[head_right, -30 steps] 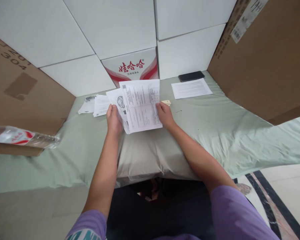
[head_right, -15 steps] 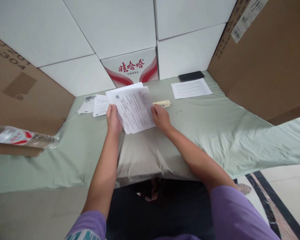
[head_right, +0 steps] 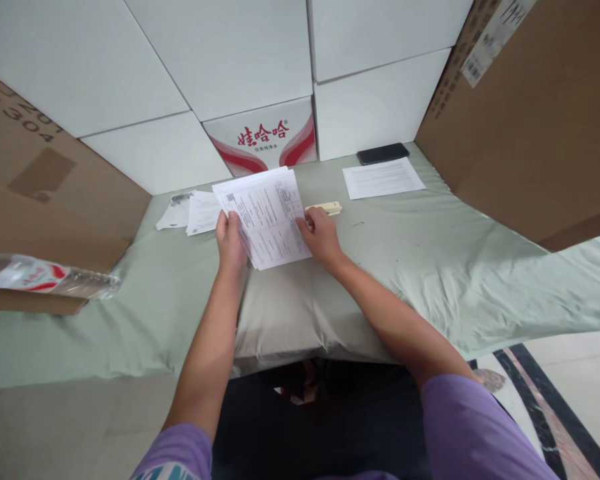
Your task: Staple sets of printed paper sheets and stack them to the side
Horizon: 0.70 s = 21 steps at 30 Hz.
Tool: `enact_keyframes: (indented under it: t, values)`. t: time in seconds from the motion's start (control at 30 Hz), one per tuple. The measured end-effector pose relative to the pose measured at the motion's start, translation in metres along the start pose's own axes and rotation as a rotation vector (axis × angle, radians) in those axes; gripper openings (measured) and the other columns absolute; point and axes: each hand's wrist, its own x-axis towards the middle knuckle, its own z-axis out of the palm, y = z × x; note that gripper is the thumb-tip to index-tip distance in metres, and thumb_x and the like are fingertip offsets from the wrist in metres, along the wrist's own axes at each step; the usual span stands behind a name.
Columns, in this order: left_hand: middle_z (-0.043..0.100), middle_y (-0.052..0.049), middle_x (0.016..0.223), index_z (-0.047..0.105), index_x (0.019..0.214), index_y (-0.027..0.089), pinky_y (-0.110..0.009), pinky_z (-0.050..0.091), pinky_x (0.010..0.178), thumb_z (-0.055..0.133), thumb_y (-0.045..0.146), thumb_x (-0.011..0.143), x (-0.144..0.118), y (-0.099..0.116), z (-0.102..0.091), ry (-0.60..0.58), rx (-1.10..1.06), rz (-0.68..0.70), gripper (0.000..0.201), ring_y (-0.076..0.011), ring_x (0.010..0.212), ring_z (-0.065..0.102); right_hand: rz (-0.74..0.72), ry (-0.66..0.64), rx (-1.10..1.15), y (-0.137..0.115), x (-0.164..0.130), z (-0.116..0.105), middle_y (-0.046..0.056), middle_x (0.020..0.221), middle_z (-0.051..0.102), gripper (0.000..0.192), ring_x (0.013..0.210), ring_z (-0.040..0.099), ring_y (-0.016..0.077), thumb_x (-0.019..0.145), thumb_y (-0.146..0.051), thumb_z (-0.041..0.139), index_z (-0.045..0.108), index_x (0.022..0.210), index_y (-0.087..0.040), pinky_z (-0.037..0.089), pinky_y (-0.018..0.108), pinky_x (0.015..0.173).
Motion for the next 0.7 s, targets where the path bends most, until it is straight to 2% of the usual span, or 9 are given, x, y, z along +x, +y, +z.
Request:
enact_keyframes:
  t: [0.43,0.7]
  values:
    - [0.072,-0.009,0.111,0.071,0.103,0.022,-0.037,0.049,0.108,0.067,0.068,0.085,-0.008,0.016,0.006,0.008,0.013,-0.009,0.05,-0.0241,0.12,0.065,0.054,-0.002,0.098,0.001,-0.002,0.001,0.0,0.074,0.047,0.031,0.067,0.043,0.0144,0.098,-0.044,0.053,0.043,0.077,-0.023,0.035,0.029,0.062]
    - [0.072,-0.008,0.108,0.07,0.103,0.021,-0.036,0.051,0.105,0.066,0.068,0.086,-0.007,0.016,0.004,-0.001,0.017,-0.011,0.05,-0.0227,0.112,0.067,0.064,-0.015,0.131,0.002,-0.001,0.001,0.0,0.074,0.049,0.032,0.067,0.045,0.0144,0.098,-0.047,0.052,0.046,0.079,-0.023,0.034,0.029,0.062]
